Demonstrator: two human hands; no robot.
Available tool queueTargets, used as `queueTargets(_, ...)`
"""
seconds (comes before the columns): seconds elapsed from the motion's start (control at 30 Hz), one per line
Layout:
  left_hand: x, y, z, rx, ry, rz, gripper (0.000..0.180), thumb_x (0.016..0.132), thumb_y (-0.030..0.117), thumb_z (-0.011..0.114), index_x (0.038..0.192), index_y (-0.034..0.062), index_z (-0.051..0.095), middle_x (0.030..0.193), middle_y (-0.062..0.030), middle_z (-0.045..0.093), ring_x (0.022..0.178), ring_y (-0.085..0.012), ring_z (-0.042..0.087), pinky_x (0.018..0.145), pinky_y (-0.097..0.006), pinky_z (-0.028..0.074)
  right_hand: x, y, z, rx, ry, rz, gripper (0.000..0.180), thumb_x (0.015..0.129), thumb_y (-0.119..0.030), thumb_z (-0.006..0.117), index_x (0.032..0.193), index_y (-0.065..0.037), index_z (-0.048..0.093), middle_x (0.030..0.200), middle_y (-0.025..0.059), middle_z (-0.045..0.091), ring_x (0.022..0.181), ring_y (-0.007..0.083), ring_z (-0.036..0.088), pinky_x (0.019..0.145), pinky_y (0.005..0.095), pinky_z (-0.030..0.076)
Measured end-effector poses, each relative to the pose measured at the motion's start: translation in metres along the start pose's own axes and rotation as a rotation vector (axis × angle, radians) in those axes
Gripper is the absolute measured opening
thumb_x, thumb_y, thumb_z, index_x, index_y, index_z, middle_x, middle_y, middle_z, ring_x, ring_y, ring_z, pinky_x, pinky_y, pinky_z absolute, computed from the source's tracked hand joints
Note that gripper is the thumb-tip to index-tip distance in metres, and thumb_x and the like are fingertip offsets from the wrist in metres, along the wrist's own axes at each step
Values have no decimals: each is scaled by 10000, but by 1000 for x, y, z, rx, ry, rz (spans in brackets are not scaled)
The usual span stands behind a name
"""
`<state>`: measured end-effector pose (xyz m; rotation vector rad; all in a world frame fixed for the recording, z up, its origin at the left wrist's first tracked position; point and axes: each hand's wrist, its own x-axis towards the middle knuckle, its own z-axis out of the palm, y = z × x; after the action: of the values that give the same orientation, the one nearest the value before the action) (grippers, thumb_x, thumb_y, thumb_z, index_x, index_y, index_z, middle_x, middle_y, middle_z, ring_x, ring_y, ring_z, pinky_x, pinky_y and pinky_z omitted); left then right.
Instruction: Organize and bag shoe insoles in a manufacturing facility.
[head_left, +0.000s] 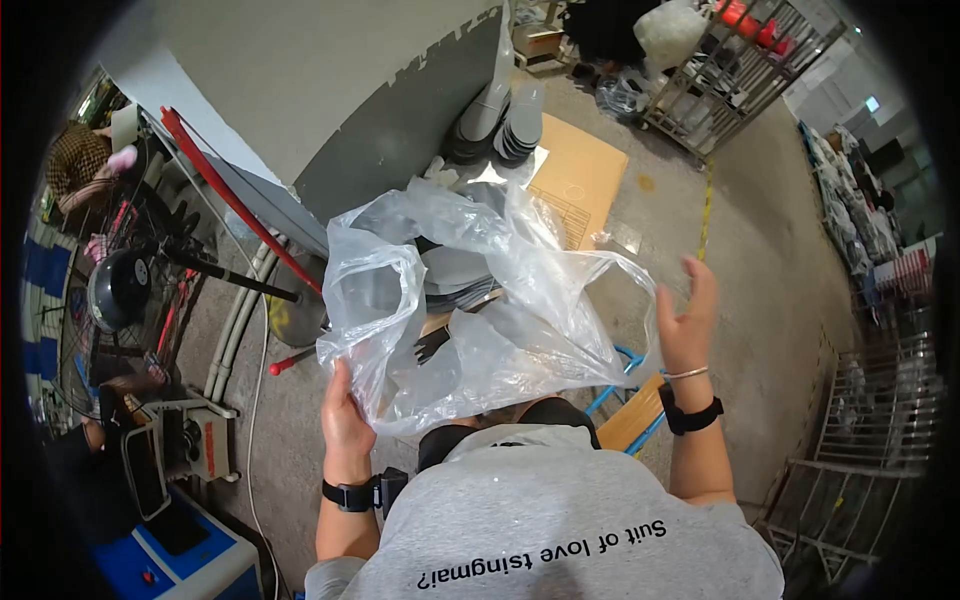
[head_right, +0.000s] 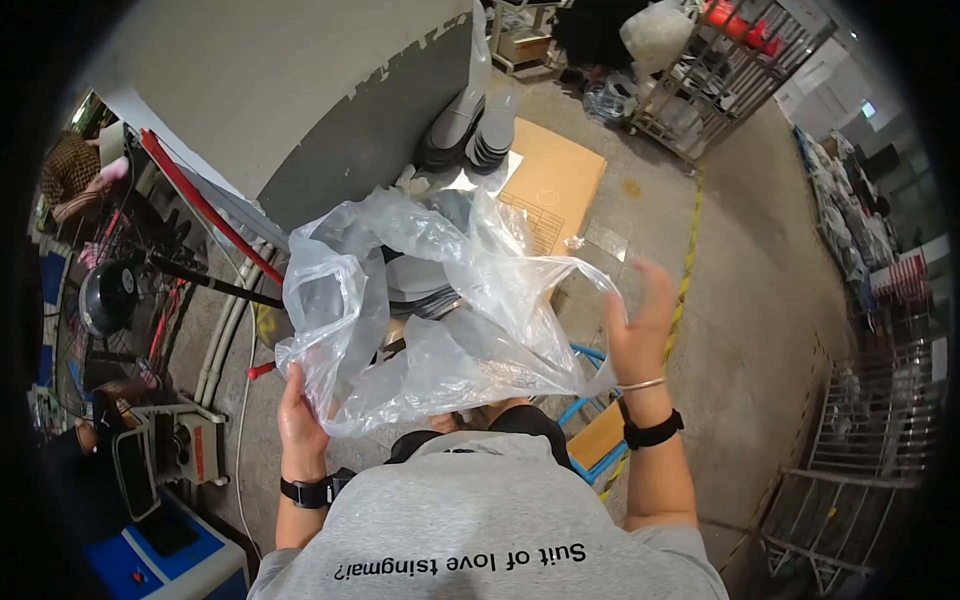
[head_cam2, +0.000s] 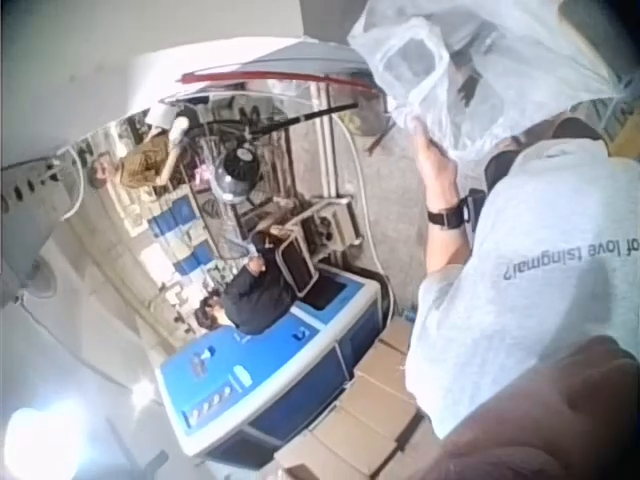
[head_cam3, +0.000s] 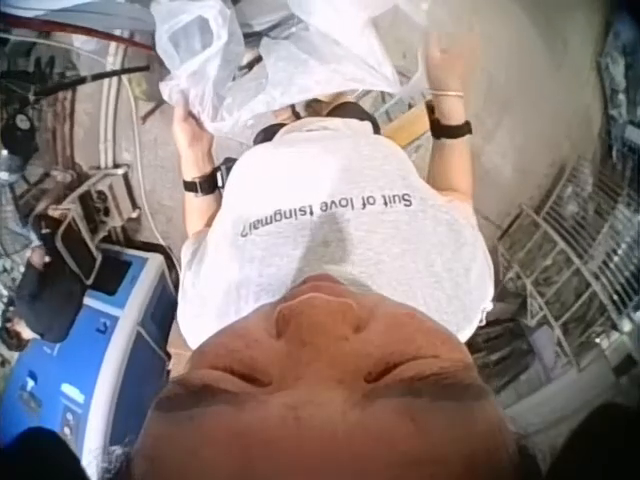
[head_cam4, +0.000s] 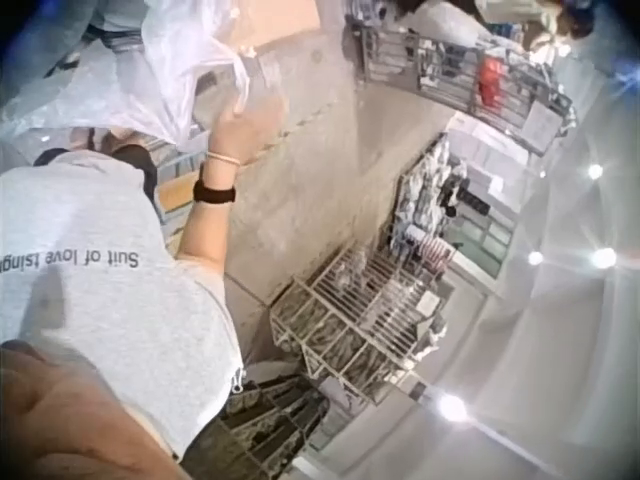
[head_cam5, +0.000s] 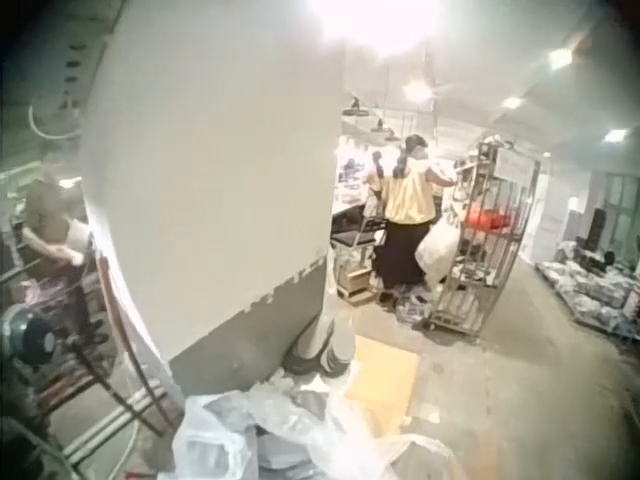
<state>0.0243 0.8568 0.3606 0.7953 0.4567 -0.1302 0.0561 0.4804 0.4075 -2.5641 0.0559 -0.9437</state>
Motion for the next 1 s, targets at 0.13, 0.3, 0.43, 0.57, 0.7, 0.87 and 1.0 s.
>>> queueTargets(0.13, -2, -1, 26, -47, 48, 81, 435, 908, 310, 385, 1201, -11, 411, 1180, -128, 489, 1078, -241, 475, 922, -365, 363, 18, -58, 66, 713, -827, -227, 319, 721, -40, 573, 1033, -5, 516, 1001, 135, 551, 977, 265, 506, 860, 346, 391)
queueTargets(0.3, -5, -8, 50, -186, 61, 189, 438, 908, 300, 382, 1216, -11, 393, 1180, -130, 487, 1077, -237, 478, 906, -373, 380, -11, -43, 200, 341, -1033, -694, 389, 724, -106, 593, 1082, 2, 482, 1038, 175, 532, 993, 308, 490, 867, 393, 392)
queueTargets(0.43, -11, -14, 90, -202, 169, 335, 433, 914, 279, 366, 1230, -18, 377, 1169, -120, 497, 1070, -221, 484, 873, -351, 409, 25, -9, 238, 84, -1117, -540, 606, 669, -146, 639, 1179, 46, 371, 1111, 202, 469, 1055, 320, 444, 921, 384, 346)
queueTargets(0.57, -5, -25, 115, -227, 131, 402, 420, 921, 247, 349, 1245, -20, 357, 1178, -122, 492, 1058, -213, 496, 844, -331, 431, 14, -2, 260, 159, -1009, -785, 631, 657, -129, 622, 1197, 39, 342, 1105, 203, 460, 1047, 319, 447, 940, 392, 309)
queueTargets(0.7, -6, -25, 125, -266, 173, 405, 409, 922, 229, 349, 1249, -16, 353, 1195, -122, 480, 1064, -225, 493, 868, -336, 420, -24, -1, 293, 55, -810, -684, 624, 625, -92, 616, 1179, 28, 355, 1092, 193, 471, 1036, 320, 450, 932, 391, 315)
queueTargets(0.87, -23, -28, 100, -82, 347, 451, 389, 919, 212, 354, 1240, -7, 365, 1213, -117, 467, 1093, -229, 467, 917, -343, 376, 14, 19, 294, 255, -1293, -536, 703, 524, -136, 726, 1116, 35, 388, 1079, 209, 506, 982, 339, 504, 826, 381, 415)
queueTargets(1.0, -24, -24, 86, -87, 361, 468, 371, 915, 200, 364, 1223, -5, 383, 1207, -112, 470, 1091, -223, 466, 923, -342, 369, 45, 41, 269, 488, -1287, -538, 809, 478, -200, 765, 1157, 38, 395, 1086, 212, 495, 987, 342, 492, 872, 365, 399)
